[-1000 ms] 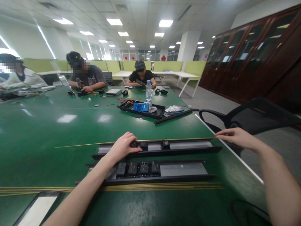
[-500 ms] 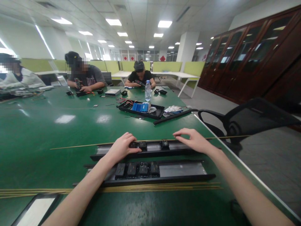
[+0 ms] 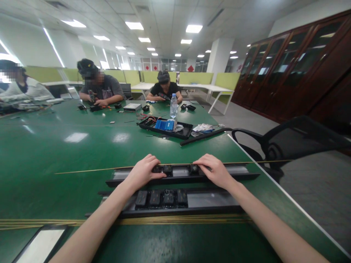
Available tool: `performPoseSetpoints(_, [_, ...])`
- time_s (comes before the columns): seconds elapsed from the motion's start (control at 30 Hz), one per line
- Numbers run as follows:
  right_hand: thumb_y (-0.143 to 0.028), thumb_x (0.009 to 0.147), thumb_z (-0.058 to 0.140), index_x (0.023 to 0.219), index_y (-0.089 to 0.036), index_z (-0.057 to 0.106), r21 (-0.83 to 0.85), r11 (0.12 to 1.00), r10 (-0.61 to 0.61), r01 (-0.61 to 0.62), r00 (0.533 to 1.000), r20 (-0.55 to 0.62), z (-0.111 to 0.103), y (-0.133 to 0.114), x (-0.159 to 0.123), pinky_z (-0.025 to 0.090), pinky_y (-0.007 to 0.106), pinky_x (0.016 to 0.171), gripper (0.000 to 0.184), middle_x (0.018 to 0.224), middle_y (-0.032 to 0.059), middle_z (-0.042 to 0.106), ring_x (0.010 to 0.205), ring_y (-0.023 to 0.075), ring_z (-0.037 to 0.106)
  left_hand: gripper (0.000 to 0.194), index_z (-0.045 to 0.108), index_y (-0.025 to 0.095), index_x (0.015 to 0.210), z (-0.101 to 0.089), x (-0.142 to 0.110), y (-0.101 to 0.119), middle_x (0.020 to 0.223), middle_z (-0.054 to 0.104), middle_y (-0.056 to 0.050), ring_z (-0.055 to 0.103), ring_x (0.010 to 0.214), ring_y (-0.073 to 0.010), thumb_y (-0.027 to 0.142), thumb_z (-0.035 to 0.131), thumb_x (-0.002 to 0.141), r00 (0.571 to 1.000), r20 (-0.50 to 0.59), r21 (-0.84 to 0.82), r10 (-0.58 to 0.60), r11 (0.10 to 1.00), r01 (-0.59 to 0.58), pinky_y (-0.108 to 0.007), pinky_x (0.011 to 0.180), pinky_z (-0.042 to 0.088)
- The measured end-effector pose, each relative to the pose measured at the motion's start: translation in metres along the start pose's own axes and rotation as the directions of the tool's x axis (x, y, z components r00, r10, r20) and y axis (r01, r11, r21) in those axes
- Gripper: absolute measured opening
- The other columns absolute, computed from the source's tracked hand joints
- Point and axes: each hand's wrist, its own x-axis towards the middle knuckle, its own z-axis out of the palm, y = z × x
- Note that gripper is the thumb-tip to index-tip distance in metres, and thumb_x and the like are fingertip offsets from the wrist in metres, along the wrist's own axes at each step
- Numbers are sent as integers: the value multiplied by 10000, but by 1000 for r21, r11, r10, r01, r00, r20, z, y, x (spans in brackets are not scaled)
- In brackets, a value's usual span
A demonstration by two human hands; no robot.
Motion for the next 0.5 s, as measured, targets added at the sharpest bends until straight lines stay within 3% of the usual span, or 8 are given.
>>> performPoseSetpoints(0.5, [-184,950,505,1005,-241,695,-54,999,-6,5,1000,-15,-2,-5,2,489,401,796,205,905,52,728,846,220,636,460,643,187,891,-4,1,1,870,648,-55,581,851,-217,639,600,818,1000,-6,72,22,997,-22,-326,740,479])
